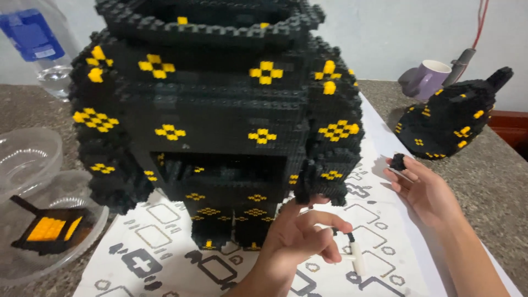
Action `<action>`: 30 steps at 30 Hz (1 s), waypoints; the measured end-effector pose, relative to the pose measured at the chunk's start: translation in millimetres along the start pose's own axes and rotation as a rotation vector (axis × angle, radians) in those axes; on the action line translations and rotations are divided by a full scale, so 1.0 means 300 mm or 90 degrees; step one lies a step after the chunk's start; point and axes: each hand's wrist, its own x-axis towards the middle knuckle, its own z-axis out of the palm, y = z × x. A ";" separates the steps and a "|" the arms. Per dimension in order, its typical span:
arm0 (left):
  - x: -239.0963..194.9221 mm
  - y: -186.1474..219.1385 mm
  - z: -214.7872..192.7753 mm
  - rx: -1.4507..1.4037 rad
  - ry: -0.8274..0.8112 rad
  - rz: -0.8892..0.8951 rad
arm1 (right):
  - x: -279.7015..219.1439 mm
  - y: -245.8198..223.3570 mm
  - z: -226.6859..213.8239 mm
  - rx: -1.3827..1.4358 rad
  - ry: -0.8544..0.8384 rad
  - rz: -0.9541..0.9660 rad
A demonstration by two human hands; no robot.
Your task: The person assembles a black and yellow Lego model by picking up small black pieces from a plastic plate and attaching them to the structure. They rotate the model to access different sides and continue adding pieces while referencing a printed instruction sheet on the table.
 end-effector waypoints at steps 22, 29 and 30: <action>-0.020 0.007 0.001 -0.014 0.022 -0.014 | -0.018 -0.007 0.012 0.021 -0.003 -0.009; 0.001 -0.057 -0.053 -0.041 -0.063 0.064 | -0.048 -0.028 0.039 0.007 -0.010 -0.009; 0.000 -0.044 -0.044 -0.040 -0.065 0.064 | -0.049 -0.029 0.042 0.008 -0.009 -0.010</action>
